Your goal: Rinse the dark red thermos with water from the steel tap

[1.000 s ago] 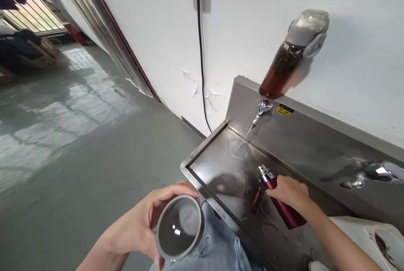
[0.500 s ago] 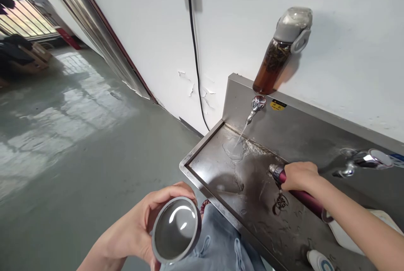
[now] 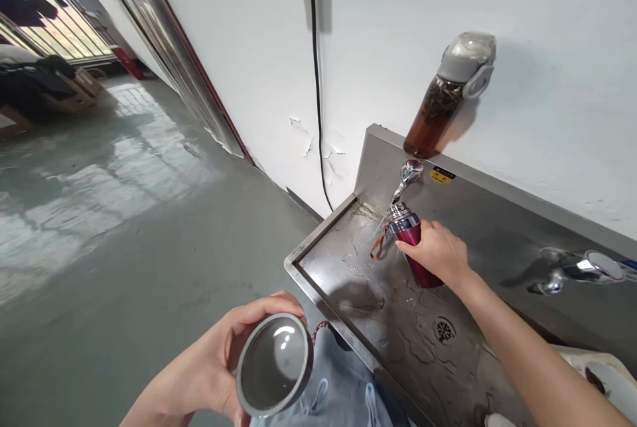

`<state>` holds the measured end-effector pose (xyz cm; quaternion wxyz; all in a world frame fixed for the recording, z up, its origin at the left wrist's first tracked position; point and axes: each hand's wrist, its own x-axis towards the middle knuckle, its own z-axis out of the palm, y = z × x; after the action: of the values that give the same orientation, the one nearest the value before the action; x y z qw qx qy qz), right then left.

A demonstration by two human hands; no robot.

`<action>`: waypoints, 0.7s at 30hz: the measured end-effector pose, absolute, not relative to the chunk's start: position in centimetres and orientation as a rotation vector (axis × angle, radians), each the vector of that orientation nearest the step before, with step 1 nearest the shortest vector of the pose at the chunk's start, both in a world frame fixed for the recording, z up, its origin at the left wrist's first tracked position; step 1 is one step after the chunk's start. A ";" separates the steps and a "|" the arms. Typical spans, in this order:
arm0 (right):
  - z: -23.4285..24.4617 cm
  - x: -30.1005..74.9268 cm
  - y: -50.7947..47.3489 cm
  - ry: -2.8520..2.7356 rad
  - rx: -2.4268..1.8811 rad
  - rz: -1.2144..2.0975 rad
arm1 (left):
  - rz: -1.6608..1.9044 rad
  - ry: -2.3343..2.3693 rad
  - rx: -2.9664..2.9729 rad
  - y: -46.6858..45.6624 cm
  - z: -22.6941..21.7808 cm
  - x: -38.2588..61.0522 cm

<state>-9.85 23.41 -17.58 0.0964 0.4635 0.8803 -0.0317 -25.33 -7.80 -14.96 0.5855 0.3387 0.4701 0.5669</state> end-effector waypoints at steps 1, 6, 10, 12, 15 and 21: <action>-17.7 -10.0 23.4 2.610 1.384 -0.109 | 1.329 1.097 0.787 -7.9 -15.0 -25.3; -18.6 -10.5 23.7 2.635 1.437 -0.177 | 1.351 1.090 0.796 -8.1 -15.0 -25.3; -19.8 -10.7 23.6 2.685 1.512 -0.231 | 1.346 1.109 0.789 -8.5 -15.1 -25.4; -20.5 -10.9 23.6 2.730 1.564 -0.258 | 1.348 1.114 0.779 -8.7 -15.1 -25.3; -22.0 -11.5 23.6 2.815 1.648 -0.318 | 1.354 1.122 0.764 -8.9 -15.1 -25.3; -26.0 -13.3 24.1 3.033 1.778 -0.545 | 1.362 1.153 0.803 -9.5 -14.9 -25.3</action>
<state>-13.32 24.14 -25.99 -0.2065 0.4889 0.8342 -0.1500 -25.34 -9.46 -14.87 0.5585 0.3403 0.4887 0.5775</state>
